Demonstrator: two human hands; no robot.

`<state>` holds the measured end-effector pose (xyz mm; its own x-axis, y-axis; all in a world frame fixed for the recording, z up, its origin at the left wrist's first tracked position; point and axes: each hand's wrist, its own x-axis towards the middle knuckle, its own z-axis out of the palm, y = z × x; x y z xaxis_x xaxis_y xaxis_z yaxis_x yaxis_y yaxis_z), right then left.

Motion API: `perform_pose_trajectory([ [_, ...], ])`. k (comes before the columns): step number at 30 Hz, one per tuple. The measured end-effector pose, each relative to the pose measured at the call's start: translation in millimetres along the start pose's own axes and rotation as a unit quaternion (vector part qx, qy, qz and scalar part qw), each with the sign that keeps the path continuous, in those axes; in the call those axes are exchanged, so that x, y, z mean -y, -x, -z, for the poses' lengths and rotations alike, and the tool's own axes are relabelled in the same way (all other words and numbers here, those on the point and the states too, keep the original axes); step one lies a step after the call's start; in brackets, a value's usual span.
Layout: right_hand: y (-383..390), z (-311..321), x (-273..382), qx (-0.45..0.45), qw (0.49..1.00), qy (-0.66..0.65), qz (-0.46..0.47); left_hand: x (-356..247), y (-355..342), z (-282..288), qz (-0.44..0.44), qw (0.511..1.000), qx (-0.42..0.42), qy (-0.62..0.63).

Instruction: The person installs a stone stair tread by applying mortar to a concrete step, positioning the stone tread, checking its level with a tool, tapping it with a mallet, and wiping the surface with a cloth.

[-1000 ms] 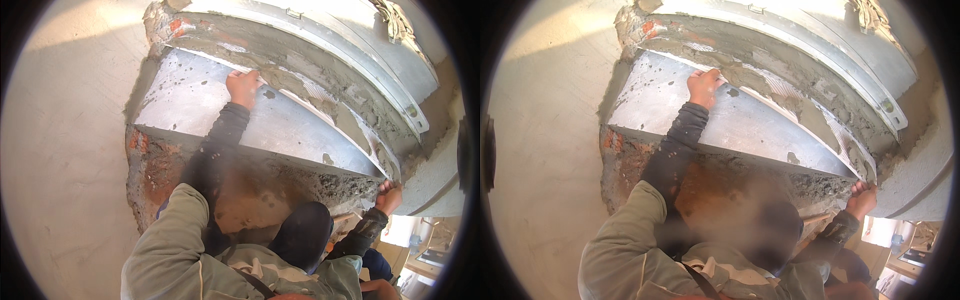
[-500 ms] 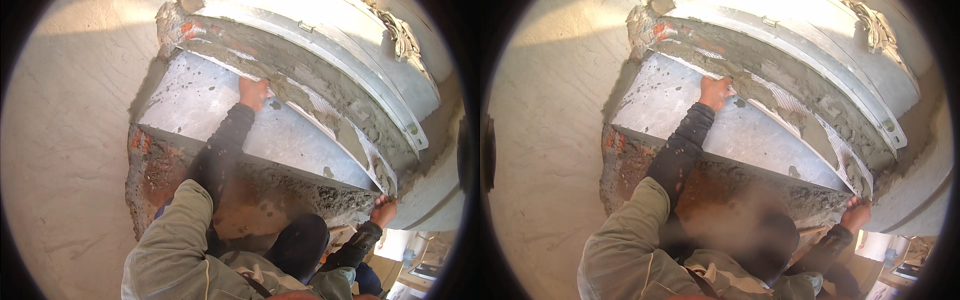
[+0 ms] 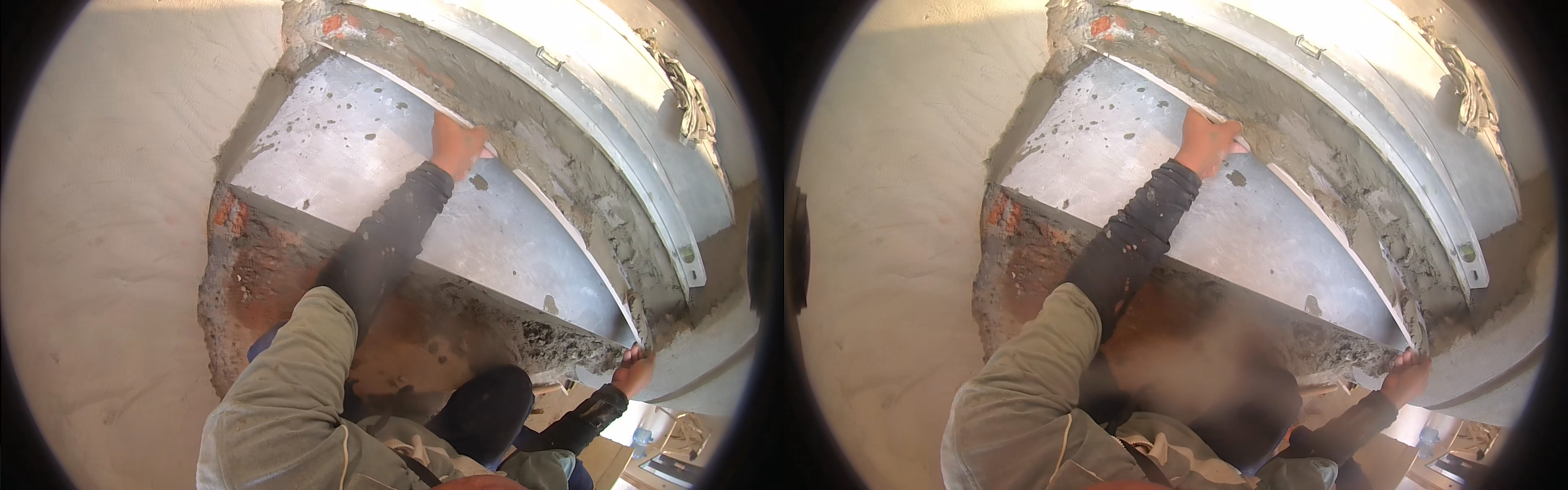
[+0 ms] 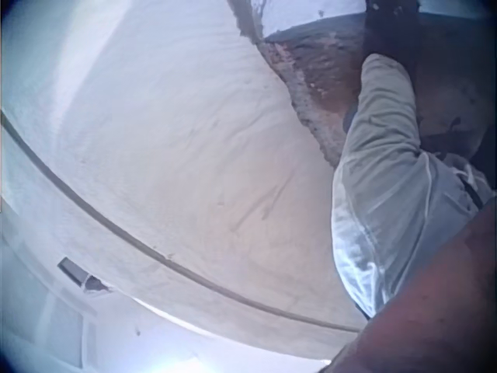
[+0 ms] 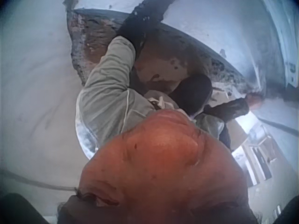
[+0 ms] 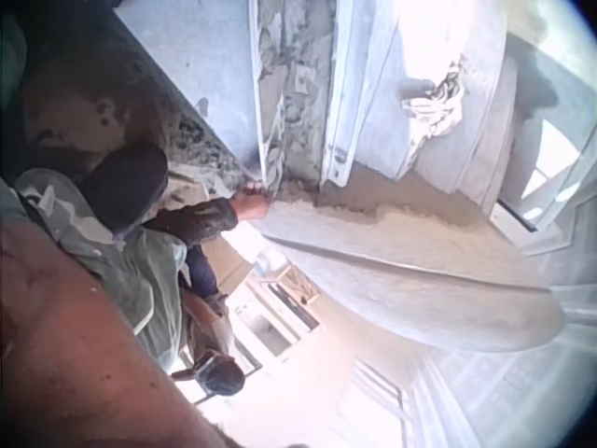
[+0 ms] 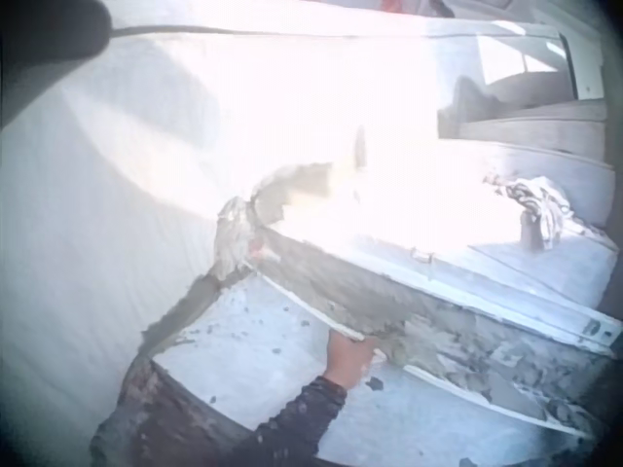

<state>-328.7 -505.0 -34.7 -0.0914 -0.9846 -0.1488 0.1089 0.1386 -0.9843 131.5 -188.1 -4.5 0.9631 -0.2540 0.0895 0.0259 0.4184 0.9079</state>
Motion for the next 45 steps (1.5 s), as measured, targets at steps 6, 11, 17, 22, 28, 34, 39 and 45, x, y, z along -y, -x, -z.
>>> perform_pose_trajectory([
  [6,-8.7,-16.1,14.7,0.076,0.997,-0.002,-0.01,-12.6,-25.4,-2.4,-0.03,0.999,0.009,-0.015],
  [11,-38.0,-28.0,32.5,0.109,0.994,-0.013,-0.007,-35.7,-42.0,-24.8,0.036,0.992,-0.002,-0.118],
  [17,-12.2,-51.4,50.2,0.164,0.986,0.017,0.023,-33.8,-65.5,-36.3,0.045,0.99,0.019,-0.135],
  [22,15.0,-68.2,23.7,0.11,0.959,0.193,0.174,-5.3,-83.5,-32.9,-0.021,0.985,-0.006,-0.169],
  [28,0.7,-81.9,24.8,0.009,0.888,0.373,0.268,25.5,-124.7,-4.2,-0.063,0.987,0.019,-0.147],
  [34,-6.1,-98.2,18.6,-0.02,0.898,0.299,0.323,18.1,-158.9,10.9,-0.077,0.988,-0.026,-0.131],
  [39,-6.0,-80.4,-1.2,-0.141,0.887,0.196,0.393,-3.5,-116.2,-22.2,-0.045,0.982,-0.025,-0.18],
  [45,-13.0,-74.7,-12.8,-0.179,0.875,0.223,0.39,1.1,-108.1,-30.0,-0.022,0.978,-0.015,-0.208],
])
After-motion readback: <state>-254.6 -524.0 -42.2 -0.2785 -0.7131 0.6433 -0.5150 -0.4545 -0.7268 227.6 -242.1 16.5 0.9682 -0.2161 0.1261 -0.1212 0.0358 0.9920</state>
